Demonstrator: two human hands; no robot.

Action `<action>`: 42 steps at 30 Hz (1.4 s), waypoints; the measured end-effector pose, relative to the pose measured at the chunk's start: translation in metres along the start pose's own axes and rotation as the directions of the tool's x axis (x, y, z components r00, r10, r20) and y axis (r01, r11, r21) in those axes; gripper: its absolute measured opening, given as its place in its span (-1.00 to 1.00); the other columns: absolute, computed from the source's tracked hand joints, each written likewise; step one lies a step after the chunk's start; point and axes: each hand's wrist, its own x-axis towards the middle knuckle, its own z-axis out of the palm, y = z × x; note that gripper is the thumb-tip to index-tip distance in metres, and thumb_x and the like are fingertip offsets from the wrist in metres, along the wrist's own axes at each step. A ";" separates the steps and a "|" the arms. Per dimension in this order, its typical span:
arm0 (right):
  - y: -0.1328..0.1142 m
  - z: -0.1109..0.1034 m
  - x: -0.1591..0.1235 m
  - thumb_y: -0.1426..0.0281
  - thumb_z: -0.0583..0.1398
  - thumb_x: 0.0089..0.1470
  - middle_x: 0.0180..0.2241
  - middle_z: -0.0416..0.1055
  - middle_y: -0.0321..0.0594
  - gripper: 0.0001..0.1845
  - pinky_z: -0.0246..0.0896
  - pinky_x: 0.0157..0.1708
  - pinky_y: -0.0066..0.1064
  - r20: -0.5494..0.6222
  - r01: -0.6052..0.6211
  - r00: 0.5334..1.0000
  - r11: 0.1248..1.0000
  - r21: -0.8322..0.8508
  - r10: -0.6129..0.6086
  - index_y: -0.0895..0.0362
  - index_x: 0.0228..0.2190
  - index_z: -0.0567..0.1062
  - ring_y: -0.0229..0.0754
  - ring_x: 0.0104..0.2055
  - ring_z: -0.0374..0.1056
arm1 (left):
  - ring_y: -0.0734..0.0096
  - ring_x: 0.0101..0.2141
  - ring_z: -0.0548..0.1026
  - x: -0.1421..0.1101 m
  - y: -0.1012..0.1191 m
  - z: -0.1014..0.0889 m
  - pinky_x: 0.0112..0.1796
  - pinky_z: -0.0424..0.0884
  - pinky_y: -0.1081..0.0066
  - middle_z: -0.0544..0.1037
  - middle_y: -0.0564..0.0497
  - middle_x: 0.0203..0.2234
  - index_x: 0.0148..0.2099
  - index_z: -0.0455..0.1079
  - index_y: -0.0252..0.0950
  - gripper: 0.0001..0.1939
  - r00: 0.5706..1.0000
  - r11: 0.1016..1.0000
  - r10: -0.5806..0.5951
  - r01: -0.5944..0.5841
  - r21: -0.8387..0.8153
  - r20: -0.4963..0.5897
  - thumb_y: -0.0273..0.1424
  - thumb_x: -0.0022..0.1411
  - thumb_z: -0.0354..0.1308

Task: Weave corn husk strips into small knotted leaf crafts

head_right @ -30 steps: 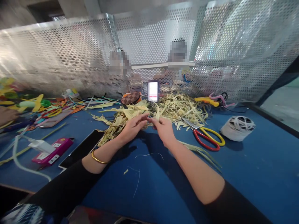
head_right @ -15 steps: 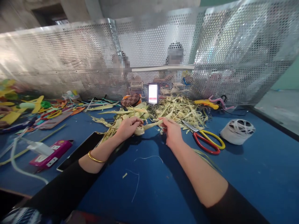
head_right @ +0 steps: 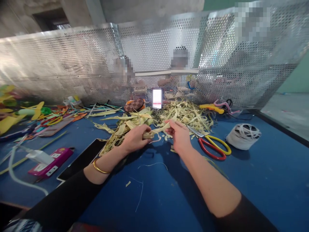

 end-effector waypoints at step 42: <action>-0.016 -0.006 -0.001 0.10 0.29 -0.19 -0.74 0.23 -0.37 -0.65 0.13 -0.58 -0.37 -0.127 0.073 0.983 0.910 -0.408 -0.136 0.13 -0.62 0.43 -0.23 -0.65 0.23 | 0.60 -0.71 0.25 0.002 0.024 -0.037 -0.71 0.22 0.56 0.38 0.12 -0.59 -0.34 0.35 -0.30 -0.76 0.874 0.577 -0.481 0.265 -0.772 -0.060 -0.21 0.13 0.07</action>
